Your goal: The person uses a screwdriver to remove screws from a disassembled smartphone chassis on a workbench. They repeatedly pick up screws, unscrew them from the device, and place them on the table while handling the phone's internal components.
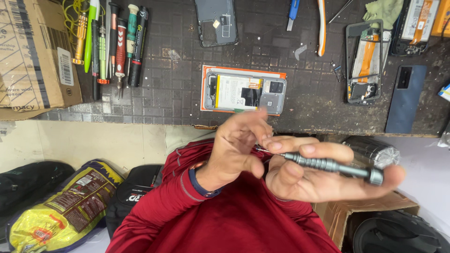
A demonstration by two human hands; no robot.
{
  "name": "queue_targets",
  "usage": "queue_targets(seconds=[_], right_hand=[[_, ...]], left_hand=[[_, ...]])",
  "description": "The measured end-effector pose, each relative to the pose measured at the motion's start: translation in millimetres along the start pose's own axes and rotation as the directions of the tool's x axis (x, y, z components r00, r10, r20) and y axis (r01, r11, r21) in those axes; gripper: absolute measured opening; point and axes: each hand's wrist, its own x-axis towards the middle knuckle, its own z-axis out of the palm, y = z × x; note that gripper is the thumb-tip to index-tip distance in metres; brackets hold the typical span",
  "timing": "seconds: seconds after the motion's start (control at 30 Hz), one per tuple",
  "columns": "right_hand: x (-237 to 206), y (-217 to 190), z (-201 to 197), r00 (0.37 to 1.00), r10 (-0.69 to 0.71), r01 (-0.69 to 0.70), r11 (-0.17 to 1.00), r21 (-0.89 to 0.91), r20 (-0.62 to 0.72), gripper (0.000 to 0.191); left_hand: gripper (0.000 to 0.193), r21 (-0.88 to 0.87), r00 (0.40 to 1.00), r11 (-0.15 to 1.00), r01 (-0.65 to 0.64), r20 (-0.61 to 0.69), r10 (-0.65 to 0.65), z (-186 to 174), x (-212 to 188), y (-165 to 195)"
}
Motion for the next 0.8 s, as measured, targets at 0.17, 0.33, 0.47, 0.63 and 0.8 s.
queue_targets(seconds=[0.17, 0.33, 0.47, 0.63, 0.8], right_hand=[[10.5, 21.6, -8.0, 0.983, 0.124, -0.118, 0.992, -0.052, 0.137, 0.098], [8.2, 69.5, -5.2, 0.861, 0.254, -0.14, 0.951, -0.276, 0.441, 0.089], [5.2, 100.0, 3.6, 0.807, 0.282, -0.13, 0.942, -0.31, 0.518, 0.082], [7.6, 109.1, 1.8, 0.74, 0.342, -0.161, 0.926, -0.342, 0.579, 0.081], [4.9, 111.2, 1.5, 0.726, 0.356, -0.17, 0.922, -0.349, 0.588, 0.081]], left_hand=[[0.078, 0.316, 0.95, 0.928, -0.199, -0.169, 0.262, -9.6, -6.5, 8.2], [0.05, 0.992, 0.832, 0.123, 0.013, -0.079, 0.549, -35.7, -6.1, 33.0], [0.055, 0.947, 0.865, -0.292, 0.134, 0.032, 0.5, -45.5, 3.7, 45.0], [0.051, 0.92, 0.888, -0.347, 0.183, -0.004, 0.46, -44.7, 11.4, 41.1], [0.049, 0.916, 0.889, -0.353, 0.191, -0.009, 0.457, -46.1, 12.7, 39.6]])
